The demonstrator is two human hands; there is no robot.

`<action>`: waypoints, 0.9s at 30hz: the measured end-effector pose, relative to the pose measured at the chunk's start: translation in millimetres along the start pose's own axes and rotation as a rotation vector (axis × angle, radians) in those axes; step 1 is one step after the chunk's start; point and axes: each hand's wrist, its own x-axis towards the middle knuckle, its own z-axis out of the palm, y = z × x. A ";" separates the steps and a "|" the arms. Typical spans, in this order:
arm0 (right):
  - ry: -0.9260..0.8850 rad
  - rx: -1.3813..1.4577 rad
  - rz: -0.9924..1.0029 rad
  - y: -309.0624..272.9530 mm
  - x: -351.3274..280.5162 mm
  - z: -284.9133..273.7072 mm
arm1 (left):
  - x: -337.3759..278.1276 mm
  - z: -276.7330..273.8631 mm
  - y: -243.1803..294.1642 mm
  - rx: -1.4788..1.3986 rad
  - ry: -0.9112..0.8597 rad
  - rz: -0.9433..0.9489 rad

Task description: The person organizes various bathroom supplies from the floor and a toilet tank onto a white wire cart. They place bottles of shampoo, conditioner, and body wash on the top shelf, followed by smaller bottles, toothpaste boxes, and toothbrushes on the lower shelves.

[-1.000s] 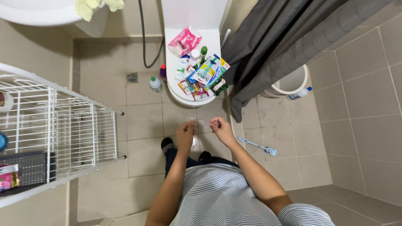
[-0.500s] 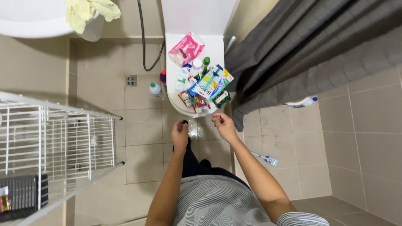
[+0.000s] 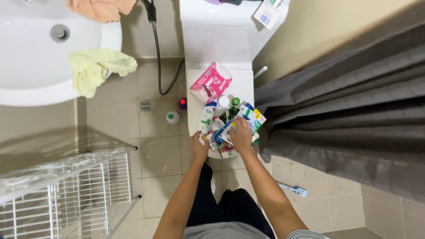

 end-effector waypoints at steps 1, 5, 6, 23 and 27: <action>-0.007 0.000 0.007 14.6 10.9 11.9 | 8.7 0.2 -1.2 0.004 -0.006 -0.007; 0.050 -0.091 0.101 81.4 47.4 60.7 | 38.5 16.0 -14.5 0.080 -0.065 -0.012; 0.063 -0.089 0.112 98.7 57.2 73.0 | 46.8 22.4 -18.5 0.117 -0.087 -0.039; -0.147 0.006 -0.001 138.2 131.9 112.9 | 173.2 168.7 57.3 0.795 -0.325 0.453; -0.088 0.094 -0.084 128.5 136.7 96.2 | 181.0 194.9 29.2 0.750 -0.365 0.392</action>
